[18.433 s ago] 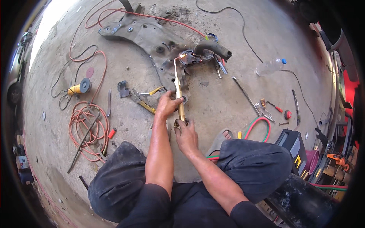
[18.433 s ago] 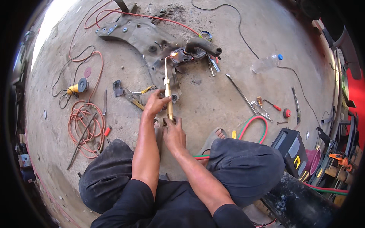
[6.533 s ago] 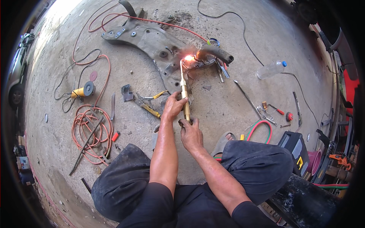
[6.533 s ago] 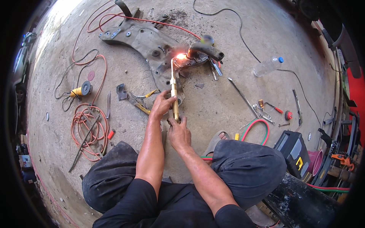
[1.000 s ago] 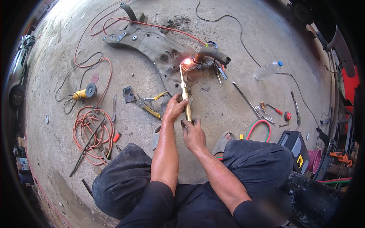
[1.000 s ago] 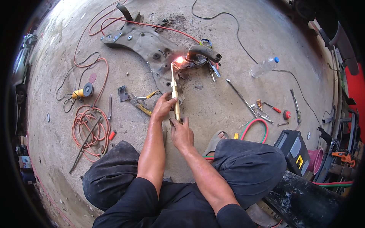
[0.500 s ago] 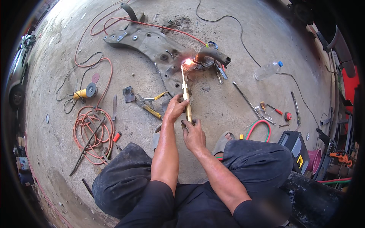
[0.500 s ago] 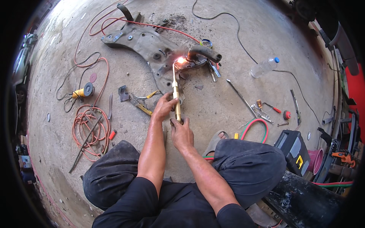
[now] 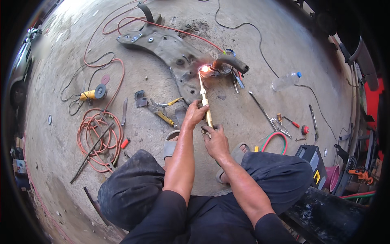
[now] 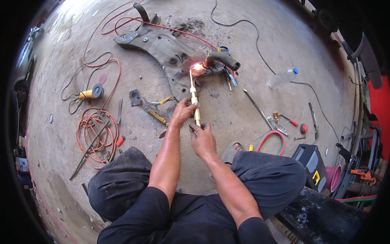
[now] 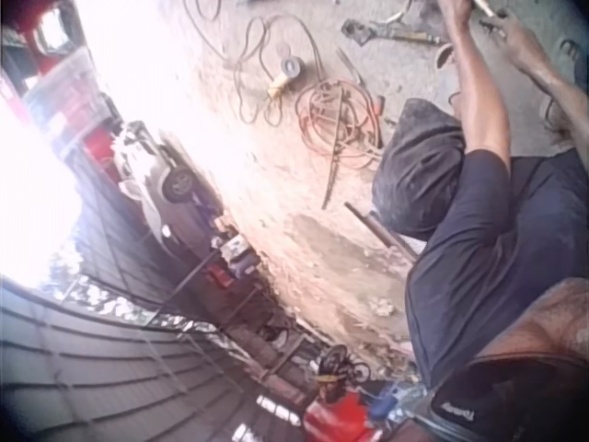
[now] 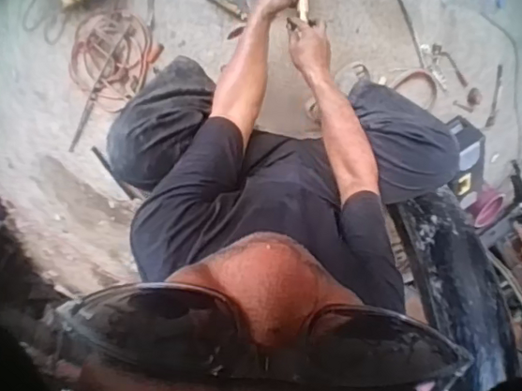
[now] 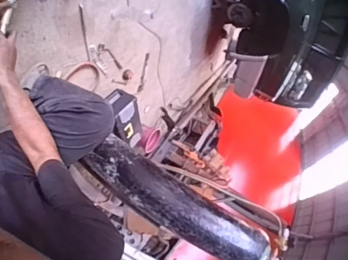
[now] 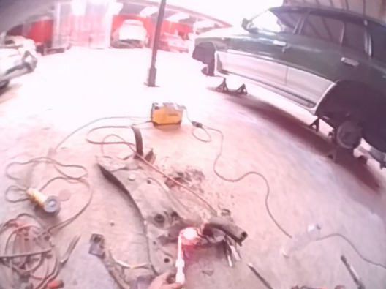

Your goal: The person heats a metal frame with a torch, pries a piece on the frame using locking pliers, and applies the torch flame to cut the metal part.

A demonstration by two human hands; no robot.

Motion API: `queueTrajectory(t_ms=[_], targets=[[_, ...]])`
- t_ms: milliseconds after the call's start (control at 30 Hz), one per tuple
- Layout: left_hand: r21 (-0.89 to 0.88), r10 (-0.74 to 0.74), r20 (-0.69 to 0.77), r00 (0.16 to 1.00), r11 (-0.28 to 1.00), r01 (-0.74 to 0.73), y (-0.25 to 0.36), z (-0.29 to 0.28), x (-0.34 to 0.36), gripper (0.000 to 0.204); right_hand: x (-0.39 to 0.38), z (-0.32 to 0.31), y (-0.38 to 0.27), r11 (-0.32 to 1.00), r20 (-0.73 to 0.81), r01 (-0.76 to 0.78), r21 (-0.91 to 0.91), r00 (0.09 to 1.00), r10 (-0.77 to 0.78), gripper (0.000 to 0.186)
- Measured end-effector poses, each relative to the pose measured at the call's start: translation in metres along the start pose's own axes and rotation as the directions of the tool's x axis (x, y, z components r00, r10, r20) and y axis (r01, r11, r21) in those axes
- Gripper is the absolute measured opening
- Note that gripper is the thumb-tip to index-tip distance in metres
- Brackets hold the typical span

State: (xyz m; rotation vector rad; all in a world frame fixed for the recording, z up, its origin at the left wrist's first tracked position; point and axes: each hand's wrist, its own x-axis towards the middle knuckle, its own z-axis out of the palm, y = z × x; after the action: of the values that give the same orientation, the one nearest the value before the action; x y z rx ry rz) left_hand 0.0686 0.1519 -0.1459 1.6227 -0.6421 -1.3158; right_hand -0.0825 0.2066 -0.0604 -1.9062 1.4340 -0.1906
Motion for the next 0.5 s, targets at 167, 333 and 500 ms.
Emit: queueTrajectory(t_ms=[167, 333, 500], targets=[[-0.171, -0.006, -0.060, 0.998, 0.985, -0.004, 0.004, 0.028, 0.006, 0.057, 0.013, -0.047, 0.001, 0.991, 0.075, 0.068, -0.112, 0.995, -0.060, 0.030], [-0.330, -0.041, -0.131, 0.991, 0.944, -0.004, 0.029, 0.076, 0.005, 0.045, 0.040, -0.124, 0.006, 0.952, 0.265, 0.183, -0.246, 0.957, -0.116, 0.031], [-0.387, -0.021, -0.170, 0.985, 0.921, -0.047, 0.058, 0.120, -0.002, 0.053, 0.056, -0.187, 0.015, 0.947, 0.380, 0.238, -0.217, 0.914, -0.143, 0.032]])
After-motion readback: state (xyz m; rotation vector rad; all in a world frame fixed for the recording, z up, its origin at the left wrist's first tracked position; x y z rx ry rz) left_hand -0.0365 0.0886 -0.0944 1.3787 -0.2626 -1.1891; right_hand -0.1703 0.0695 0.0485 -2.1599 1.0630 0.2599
